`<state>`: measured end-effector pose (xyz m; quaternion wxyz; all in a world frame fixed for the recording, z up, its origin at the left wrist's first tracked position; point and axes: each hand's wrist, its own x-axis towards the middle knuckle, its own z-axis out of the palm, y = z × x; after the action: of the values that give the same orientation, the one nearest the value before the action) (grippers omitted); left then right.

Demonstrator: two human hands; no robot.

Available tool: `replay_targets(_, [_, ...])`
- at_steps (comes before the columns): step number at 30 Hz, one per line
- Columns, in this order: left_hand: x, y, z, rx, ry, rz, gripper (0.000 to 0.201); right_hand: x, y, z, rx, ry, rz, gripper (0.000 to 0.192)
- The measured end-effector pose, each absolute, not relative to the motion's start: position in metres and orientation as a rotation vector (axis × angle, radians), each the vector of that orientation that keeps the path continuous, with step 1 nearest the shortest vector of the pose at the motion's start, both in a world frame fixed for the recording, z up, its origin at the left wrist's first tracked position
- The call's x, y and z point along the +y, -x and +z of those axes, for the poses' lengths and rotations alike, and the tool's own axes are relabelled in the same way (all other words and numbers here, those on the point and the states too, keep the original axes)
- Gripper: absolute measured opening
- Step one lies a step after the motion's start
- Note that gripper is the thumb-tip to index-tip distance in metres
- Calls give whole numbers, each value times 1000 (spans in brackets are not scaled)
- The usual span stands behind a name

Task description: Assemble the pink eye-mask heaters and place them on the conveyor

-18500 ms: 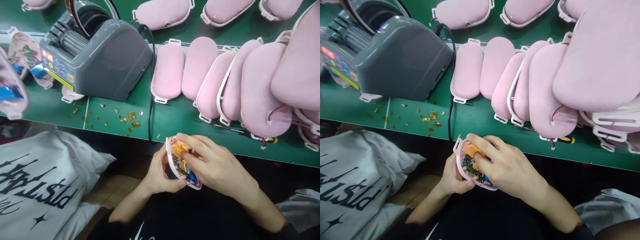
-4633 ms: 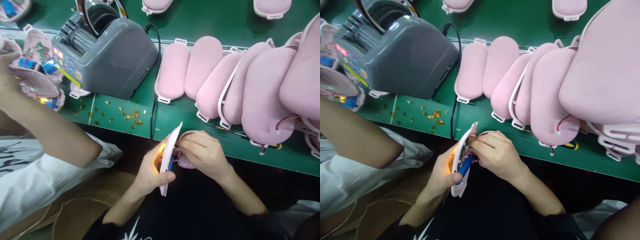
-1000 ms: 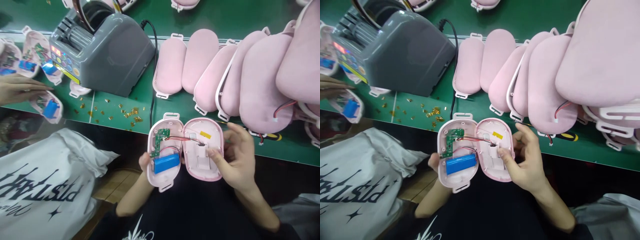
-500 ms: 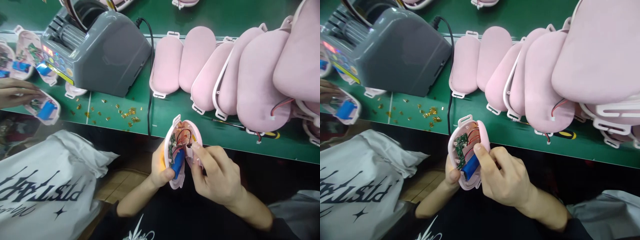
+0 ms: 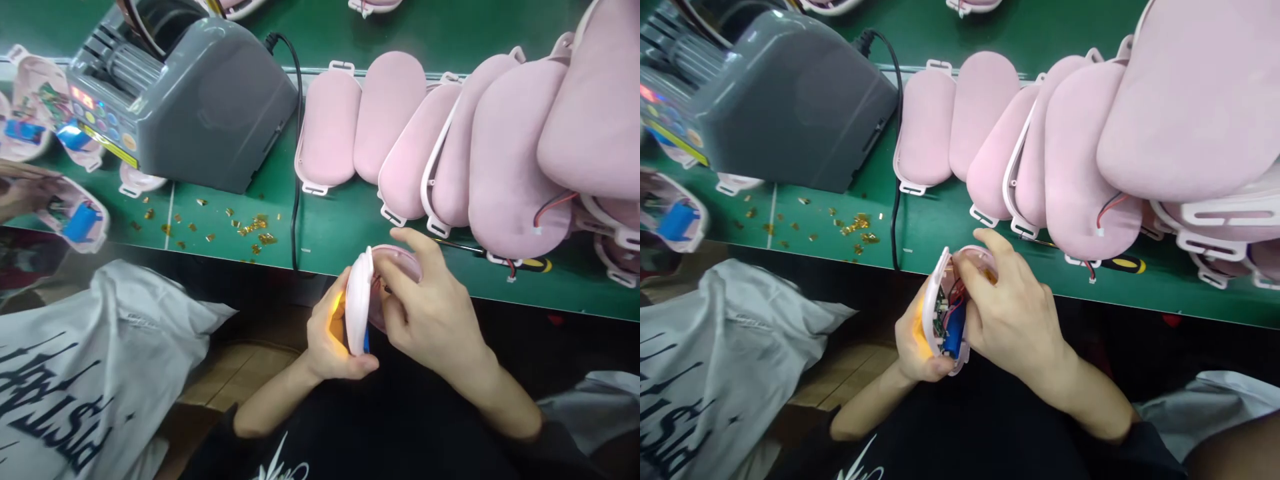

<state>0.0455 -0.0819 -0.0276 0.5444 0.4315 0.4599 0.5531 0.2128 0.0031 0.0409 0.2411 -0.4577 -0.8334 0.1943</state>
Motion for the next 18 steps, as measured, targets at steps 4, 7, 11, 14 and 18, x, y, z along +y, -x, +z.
replay_targets(4, [-77, -46, -23, 1012, -870, 1395, 96, 4, -217, 37, -2194, 950, 813, 52])
replay_targets(7, [-72, -43, -19, 1005, -865, 1443, 93, 1, -221, 32, -2067, 791, 981, 76])
replay_targets(11, [-71, -39, -18, 1001, -887, 1434, 93, 0, -222, 28, -2087, 757, 999, 72])
replay_targets(14, [-72, -41, -18, 985, -888, 1431, 94, -1, -221, 28, -2095, 755, 987, 72])
replay_targets(18, [-72, -44, -16, 987, -836, 1354, 102, -3, -222, 26, -2075, 746, 1021, 74])
